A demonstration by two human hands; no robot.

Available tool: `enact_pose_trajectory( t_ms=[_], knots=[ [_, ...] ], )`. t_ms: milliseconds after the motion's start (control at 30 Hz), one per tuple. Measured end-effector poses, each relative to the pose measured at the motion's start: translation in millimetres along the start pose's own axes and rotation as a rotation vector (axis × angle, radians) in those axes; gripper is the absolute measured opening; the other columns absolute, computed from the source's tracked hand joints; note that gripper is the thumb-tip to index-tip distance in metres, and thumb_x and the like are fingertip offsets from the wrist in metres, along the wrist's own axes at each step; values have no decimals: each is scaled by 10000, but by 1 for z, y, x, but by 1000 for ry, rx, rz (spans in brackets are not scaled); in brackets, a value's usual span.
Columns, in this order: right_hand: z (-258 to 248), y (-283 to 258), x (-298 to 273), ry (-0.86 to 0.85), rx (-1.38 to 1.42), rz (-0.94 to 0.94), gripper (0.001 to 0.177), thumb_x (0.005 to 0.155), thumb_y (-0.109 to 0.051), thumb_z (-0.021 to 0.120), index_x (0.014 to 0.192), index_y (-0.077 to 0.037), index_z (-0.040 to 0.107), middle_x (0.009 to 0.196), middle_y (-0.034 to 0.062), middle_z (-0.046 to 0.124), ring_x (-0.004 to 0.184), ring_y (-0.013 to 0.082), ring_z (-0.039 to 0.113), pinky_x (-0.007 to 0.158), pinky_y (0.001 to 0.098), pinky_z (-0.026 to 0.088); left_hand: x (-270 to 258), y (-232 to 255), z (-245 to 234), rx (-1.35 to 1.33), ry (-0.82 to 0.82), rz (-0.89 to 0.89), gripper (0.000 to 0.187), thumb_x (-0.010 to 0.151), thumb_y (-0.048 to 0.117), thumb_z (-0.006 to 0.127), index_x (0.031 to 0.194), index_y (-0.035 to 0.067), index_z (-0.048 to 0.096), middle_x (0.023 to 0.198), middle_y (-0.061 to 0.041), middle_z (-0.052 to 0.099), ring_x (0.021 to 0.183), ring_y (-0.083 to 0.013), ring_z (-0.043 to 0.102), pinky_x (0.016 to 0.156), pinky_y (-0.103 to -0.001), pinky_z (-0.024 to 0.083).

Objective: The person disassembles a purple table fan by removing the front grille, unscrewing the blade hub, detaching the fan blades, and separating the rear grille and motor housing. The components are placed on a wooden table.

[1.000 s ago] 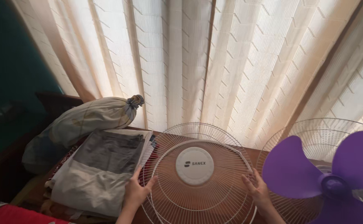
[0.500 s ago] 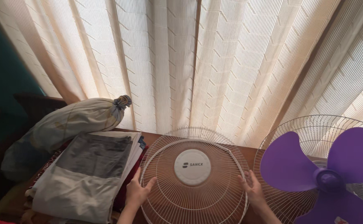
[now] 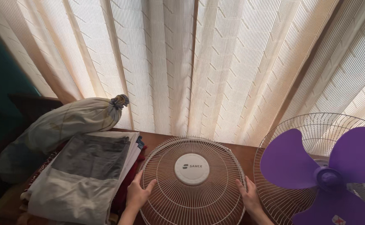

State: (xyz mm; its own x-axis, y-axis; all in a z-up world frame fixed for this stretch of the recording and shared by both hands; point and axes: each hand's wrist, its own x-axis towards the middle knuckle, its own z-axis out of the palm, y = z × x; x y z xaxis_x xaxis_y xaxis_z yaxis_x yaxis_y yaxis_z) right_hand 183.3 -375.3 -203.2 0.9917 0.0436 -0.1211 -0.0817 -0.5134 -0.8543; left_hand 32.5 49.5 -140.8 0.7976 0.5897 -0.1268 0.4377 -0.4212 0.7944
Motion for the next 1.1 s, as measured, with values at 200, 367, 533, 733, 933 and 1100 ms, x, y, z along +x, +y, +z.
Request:
enact_pose_trajectory(
  t_ms=[200,367,533,733,933,1100],
  knots=[
    [2,-10,-5,25,5,-28,930,896,-638,530,1514,41,389,1458,229,483,1384,323,492,1151,476,415,5,-2,10,-42,45,5,868,781,415,810,1494,65,459,1481,-137,551,1360,-299,562,1128,-416,480],
    [-2,-17,-7,19,160,-48,886,894,-530,621,1516,56,387,1452,240,501,1370,314,521,1136,450,428,10,-10,17,-26,84,47,857,785,427,800,1485,56,474,1458,-138,562,1353,-306,561,1118,-422,482],
    [-7,-41,-19,-27,474,-23,866,823,-269,759,1521,38,349,1468,236,541,1357,335,572,1112,433,498,11,-7,3,-51,160,32,815,780,433,797,1442,35,537,1452,-185,563,1342,-340,563,1113,-432,476],
    [-52,-136,-35,54,734,-110,788,775,-83,746,1483,57,432,1477,222,537,1364,336,536,1112,437,493,1,20,-9,-234,163,81,862,745,429,810,1435,-1,525,1438,-212,576,1345,-339,566,1115,-430,457],
    [-127,-264,-64,-71,690,-599,829,697,41,769,1454,16,432,1410,208,538,1207,338,649,887,418,587,-4,79,2,-704,-101,130,1024,763,600,641,1586,141,240,1550,-216,423,1428,-368,433,1082,-557,449],
    [-119,-290,-117,-196,220,-1164,621,693,71,829,1225,-63,539,1329,156,642,1035,258,723,766,324,654,-8,127,2,-1290,-534,76,1141,746,804,515,1610,182,105,1588,-273,338,1411,-505,435,1041,-678,444]
  ],
)
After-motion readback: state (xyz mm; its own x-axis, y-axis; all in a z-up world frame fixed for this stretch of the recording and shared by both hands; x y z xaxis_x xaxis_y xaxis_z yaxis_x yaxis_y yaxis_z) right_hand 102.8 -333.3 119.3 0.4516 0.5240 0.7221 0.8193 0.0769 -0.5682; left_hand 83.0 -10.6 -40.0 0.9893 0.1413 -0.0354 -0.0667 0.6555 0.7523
